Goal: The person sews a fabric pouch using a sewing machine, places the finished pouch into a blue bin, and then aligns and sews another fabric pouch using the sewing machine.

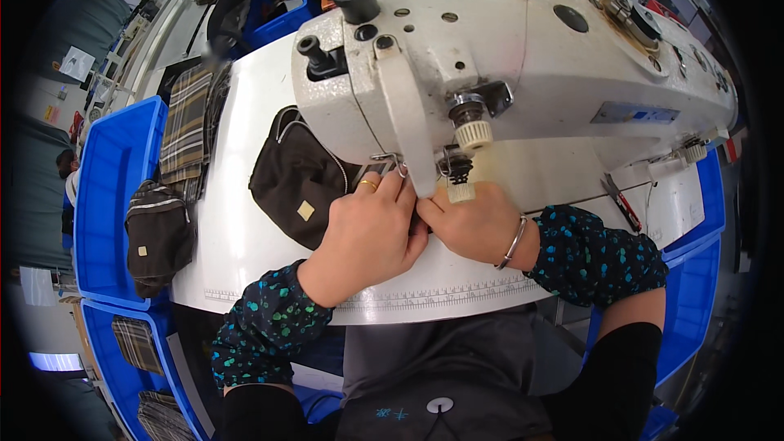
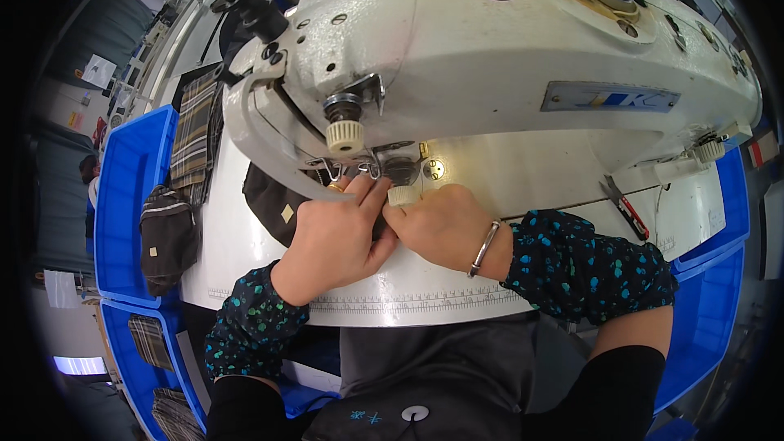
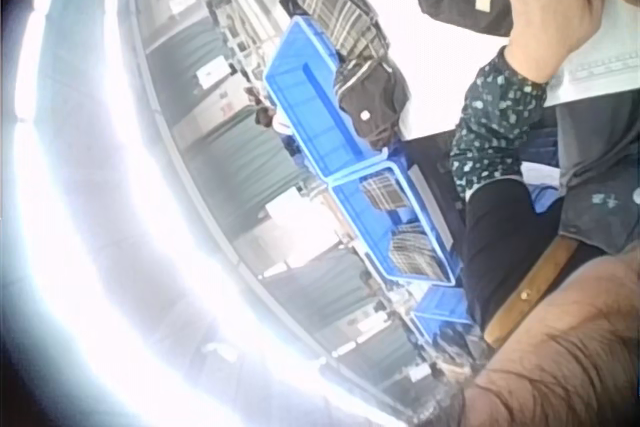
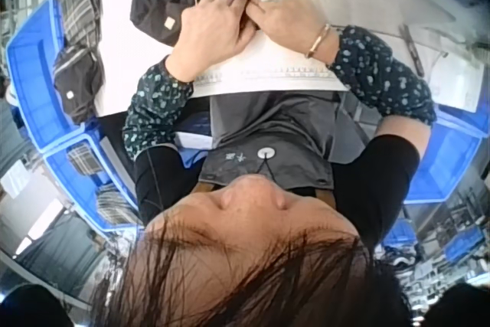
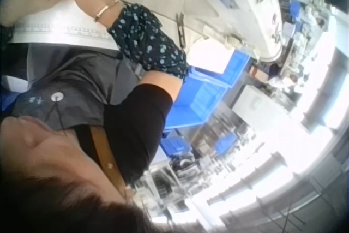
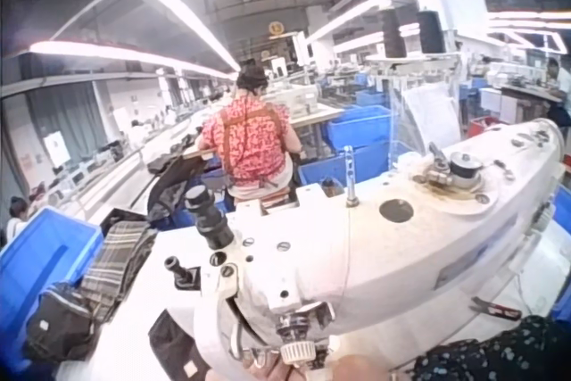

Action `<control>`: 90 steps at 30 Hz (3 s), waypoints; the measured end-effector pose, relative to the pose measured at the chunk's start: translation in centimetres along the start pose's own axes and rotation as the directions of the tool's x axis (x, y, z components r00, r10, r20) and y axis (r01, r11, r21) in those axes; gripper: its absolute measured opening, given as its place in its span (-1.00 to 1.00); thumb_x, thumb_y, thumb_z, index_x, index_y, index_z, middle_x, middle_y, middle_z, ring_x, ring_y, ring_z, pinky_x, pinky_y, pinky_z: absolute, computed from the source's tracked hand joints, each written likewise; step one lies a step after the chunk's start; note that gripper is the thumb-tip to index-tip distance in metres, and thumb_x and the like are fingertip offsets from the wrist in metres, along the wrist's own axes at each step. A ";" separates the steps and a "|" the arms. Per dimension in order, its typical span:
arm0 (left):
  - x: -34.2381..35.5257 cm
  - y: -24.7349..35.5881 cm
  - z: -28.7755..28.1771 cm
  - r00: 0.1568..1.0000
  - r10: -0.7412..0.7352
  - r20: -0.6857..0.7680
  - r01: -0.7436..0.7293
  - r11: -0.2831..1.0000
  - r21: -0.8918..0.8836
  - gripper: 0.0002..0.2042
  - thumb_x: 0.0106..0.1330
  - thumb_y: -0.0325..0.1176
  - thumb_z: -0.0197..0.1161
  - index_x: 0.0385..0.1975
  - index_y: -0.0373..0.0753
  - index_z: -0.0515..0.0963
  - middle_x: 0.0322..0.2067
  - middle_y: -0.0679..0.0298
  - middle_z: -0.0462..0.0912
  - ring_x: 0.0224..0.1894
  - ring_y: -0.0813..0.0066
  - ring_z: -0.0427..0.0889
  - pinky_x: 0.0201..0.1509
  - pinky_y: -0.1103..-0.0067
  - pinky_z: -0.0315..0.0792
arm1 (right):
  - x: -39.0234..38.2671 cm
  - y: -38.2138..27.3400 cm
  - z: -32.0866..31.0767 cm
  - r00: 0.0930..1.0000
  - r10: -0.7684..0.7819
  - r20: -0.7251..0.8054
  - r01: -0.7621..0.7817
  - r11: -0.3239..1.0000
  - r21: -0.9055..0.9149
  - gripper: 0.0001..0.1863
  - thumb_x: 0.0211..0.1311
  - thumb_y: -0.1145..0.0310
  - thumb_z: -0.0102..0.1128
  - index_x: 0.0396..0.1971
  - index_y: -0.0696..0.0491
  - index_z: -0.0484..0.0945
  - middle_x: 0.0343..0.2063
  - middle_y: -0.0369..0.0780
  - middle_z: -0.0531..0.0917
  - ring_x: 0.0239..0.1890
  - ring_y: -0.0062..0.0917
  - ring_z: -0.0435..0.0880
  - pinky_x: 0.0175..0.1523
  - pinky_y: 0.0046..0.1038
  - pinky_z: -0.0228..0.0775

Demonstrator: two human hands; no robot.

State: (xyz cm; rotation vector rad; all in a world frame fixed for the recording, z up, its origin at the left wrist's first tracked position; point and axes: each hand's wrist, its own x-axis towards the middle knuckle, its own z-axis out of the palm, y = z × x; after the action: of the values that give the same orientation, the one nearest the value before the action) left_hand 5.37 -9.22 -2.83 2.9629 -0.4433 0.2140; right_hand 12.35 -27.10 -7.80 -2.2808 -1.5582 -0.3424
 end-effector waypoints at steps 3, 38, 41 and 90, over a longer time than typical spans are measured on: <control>-0.1 -0.9 -0.7 0.996 0.021 -0.088 -0.029 0.996 -0.081 -0.59 0.17 -0.32 0.30 0.03 -0.32 0.61 -0.21 0.08 0.67 -0.20 0.05 0.71 -0.27 0.29 0.59 | 0.0 0.4 0.5 0.998 -0.011 -0.060 0.012 1.000 0.019 -0.92 0.11 0.36 0.22 -0.39 -0.01 0.57 -0.69 -0.29 0.57 -0.56 -0.40 0.69 -0.50 -0.29 0.47; -0.6 -2.6 -0.6 0.994 0.093 0.059 -0.092 0.996 -0.011 -0.45 0.05 -0.55 0.26 0.17 -0.21 0.54 -0.32 0.20 0.61 -0.28 0.11 0.64 -0.27 0.32 0.55 | -0.1 -0.6 0.5 0.998 -0.046 0.039 0.037 0.978 0.206 -0.73 0.08 0.41 0.21 -0.17 0.08 0.52 -0.14 -0.20 0.70 -0.50 -0.39 0.71 -0.49 -0.33 0.55; -0.1 -3.7 -0.2 1.000 0.025 -0.005 -0.026 0.971 -0.236 -0.69 0.19 -0.48 0.22 -0.05 -0.24 0.63 -0.34 0.14 0.63 -0.32 0.07 0.66 -0.23 0.32 0.53 | 0.0 -0.9 0.1 0.999 -0.045 0.018 0.040 0.976 0.216 -0.74 0.07 0.41 0.23 -0.20 0.08 0.51 -0.20 -0.21 0.69 -0.48 -0.38 0.71 -0.48 -0.32 0.55; -1.5 -1.0 -1.0 0.998 -0.058 0.040 0.062 0.992 -0.106 -0.67 0.20 -0.38 0.37 0.00 -0.10 0.69 -0.51 0.25 0.60 -0.50 0.19 0.65 -0.46 0.38 0.49 | -1.1 -2.3 1.3 0.963 -0.247 -0.109 0.221 0.953 -0.206 -0.71 0.06 0.31 0.22 -0.23 0.13 0.70 -0.19 0.03 0.74 -0.60 -0.56 0.61 -0.52 -0.51 0.45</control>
State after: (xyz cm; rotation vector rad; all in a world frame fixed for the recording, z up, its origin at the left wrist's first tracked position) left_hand 4.13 -7.72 -2.21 2.8737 -0.3578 0.1256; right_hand 9.75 -26.74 -9.06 -2.1575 -1.7977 -0.7232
